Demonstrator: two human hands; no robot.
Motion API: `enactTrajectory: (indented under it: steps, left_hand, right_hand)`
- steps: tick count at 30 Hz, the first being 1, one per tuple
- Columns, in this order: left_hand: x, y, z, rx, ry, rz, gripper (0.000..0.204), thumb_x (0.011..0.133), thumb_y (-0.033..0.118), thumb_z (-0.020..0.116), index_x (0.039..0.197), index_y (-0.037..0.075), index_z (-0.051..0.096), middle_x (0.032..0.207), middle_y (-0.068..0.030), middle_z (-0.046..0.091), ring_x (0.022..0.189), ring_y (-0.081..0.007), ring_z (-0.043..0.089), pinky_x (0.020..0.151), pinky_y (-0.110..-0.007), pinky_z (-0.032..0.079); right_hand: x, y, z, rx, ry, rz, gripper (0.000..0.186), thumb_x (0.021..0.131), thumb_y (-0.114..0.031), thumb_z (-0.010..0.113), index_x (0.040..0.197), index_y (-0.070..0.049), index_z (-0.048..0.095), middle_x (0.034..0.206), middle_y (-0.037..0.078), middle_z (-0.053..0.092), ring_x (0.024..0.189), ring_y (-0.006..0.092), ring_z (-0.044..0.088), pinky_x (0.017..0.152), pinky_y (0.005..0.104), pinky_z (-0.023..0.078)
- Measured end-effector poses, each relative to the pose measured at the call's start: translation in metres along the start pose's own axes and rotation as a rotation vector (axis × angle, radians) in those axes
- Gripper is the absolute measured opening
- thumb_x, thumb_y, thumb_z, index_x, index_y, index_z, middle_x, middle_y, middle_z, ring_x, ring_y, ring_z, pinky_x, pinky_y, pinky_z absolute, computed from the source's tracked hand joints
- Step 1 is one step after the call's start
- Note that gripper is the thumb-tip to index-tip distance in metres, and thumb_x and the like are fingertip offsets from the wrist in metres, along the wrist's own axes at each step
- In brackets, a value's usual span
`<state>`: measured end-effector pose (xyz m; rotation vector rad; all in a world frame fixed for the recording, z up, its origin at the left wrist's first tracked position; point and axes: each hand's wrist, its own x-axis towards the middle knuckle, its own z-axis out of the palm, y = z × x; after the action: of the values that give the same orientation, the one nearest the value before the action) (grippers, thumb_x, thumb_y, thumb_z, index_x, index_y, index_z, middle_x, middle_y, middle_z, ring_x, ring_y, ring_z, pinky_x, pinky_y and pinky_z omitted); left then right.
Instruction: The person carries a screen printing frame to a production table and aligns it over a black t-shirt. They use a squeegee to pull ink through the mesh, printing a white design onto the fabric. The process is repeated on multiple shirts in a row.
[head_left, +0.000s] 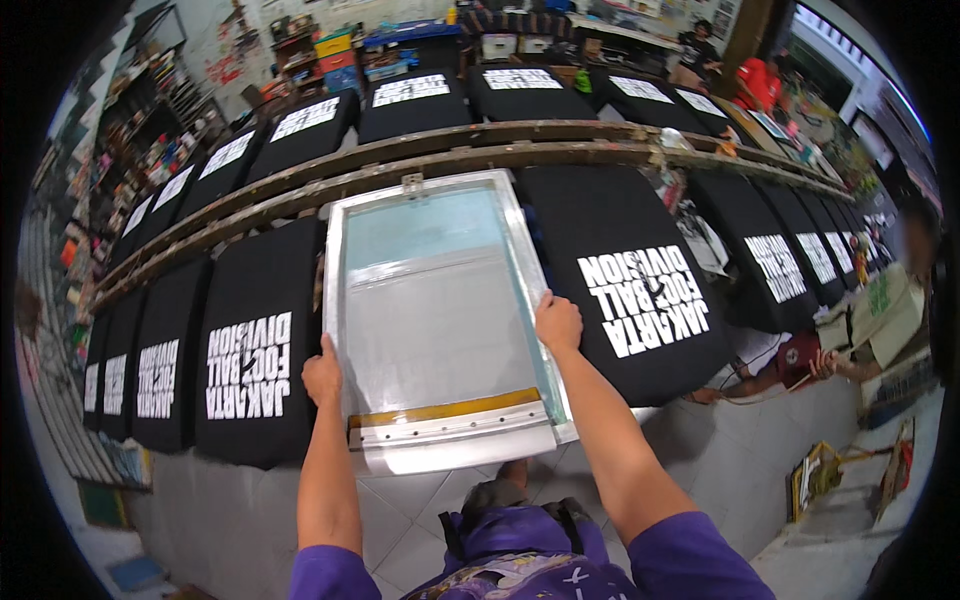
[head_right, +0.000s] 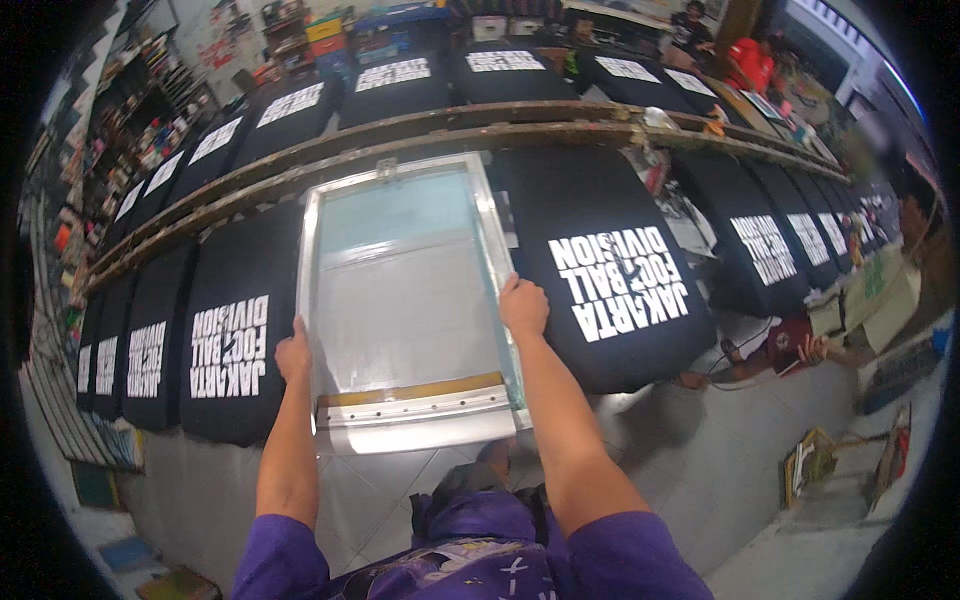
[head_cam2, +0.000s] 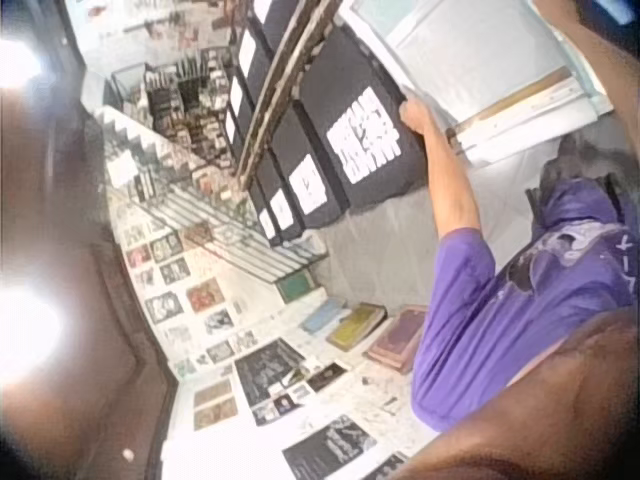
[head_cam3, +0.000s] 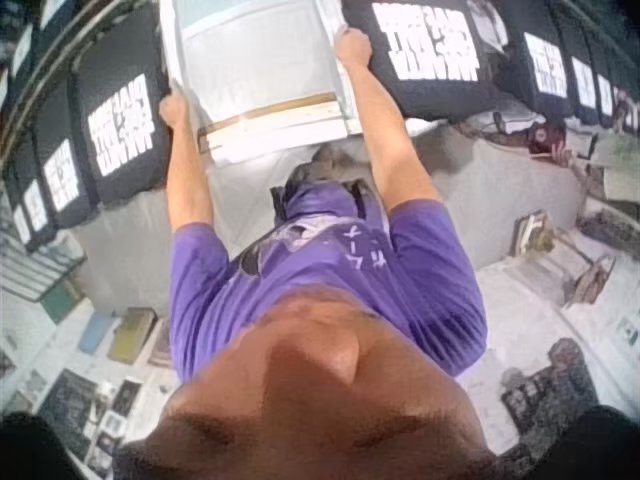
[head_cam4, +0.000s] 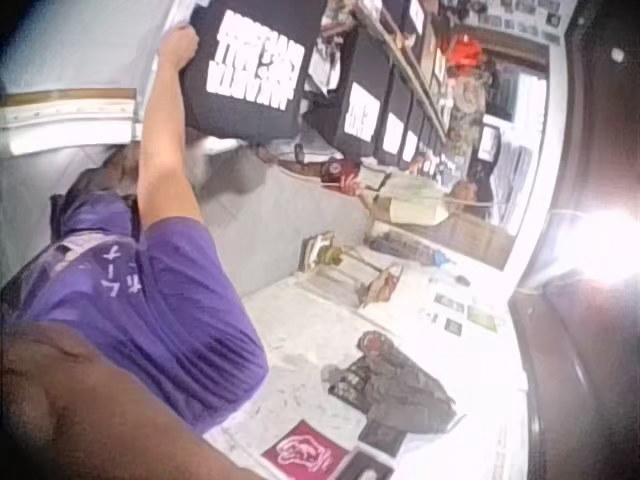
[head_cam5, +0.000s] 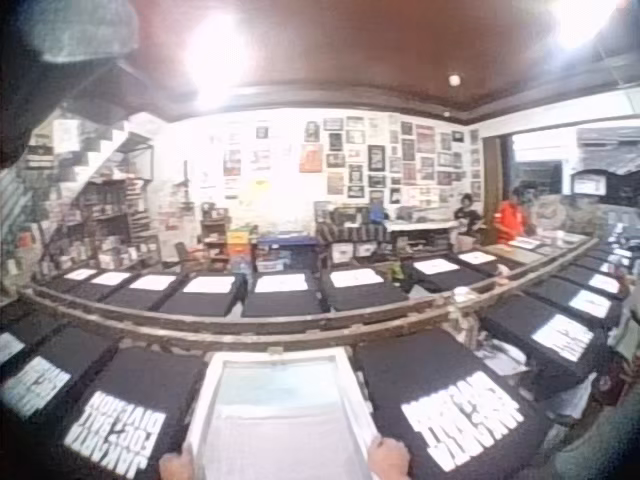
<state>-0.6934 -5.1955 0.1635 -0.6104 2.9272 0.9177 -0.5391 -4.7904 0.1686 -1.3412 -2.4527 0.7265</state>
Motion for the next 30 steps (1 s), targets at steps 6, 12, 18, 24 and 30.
enactTrajectory:
  steps: [6, 12, 18, 24, 30]
  left_hand:
    - [-0.001, -0.005, -0.005, 0.020, 0.050, 0.021, 0.090, 0.095, 0.075, 0.047, 0.099, -0.011, 0.076, 0.109, -0.0338, 0.071, 0.109, -0.0488, 0.068, 0.096, -0.054, 0.051]
    - [0.005, -0.009, -0.002, 0.031, 0.035, 0.037, 0.092, 0.094, 0.077, 0.047, 0.102, -0.010, 0.076, 0.109, -0.0324, 0.072, 0.108, -0.0483, 0.068, 0.097, -0.054, 0.051]
    - [0.012, -0.015, 0.003, 0.031, 0.034, 0.017, 0.092, 0.094, 0.077, 0.048, 0.105, -0.009, 0.076, 0.112, -0.0318, 0.072, 0.111, -0.0471, 0.067, 0.099, -0.053, 0.050]
    - [0.016, -0.017, 0.003, 0.061, -0.016, 0.036, 0.093, 0.094, 0.077, 0.047, 0.103, -0.011, 0.076, 0.112, -0.0328, 0.071, 0.111, -0.0471, 0.067, 0.099, -0.053, 0.050]
    - [0.019, -0.019, 0.003, 0.083, -0.006, 0.051, 0.093, 0.095, 0.077, 0.046, 0.103, -0.011, 0.076, 0.110, -0.0330, 0.072, 0.109, -0.0475, 0.068, 0.098, -0.052, 0.050]
  right_hand:
    - [-0.007, -0.004, -0.002, 0.033, -0.012, -0.005, 0.055, 0.105, -0.041, 0.043, 0.095, 0.000, 0.077, 0.100, 0.030, 0.073, 0.096, 0.0493, 0.070, 0.090, 0.0564, 0.055]
    - [-0.010, -0.006, -0.009, 0.083, -0.036, 0.001, 0.046, 0.106, -0.038, 0.042, 0.117, -0.002, 0.070, 0.104, 0.029, 0.073, 0.101, 0.0476, 0.070, 0.093, 0.0556, 0.054]
    - [-0.011, -0.007, -0.008, 0.094, -0.028, -0.016, 0.045, 0.106, -0.036, 0.041, 0.118, -0.002, 0.067, 0.103, 0.027, 0.074, 0.100, 0.0467, 0.070, 0.093, 0.0541, 0.054]
    - [-0.012, -0.005, -0.008, 0.087, -0.045, -0.009, 0.044, 0.107, -0.035, 0.041, 0.112, -0.001, 0.068, 0.100, 0.027, 0.074, 0.098, 0.0457, 0.071, 0.090, 0.0543, 0.055]
    - [-0.012, -0.008, -0.012, 0.095, -0.060, -0.011, 0.044, 0.107, -0.035, 0.041, 0.111, -0.001, 0.069, 0.101, 0.027, 0.074, 0.098, 0.0456, 0.071, 0.090, 0.0543, 0.055]
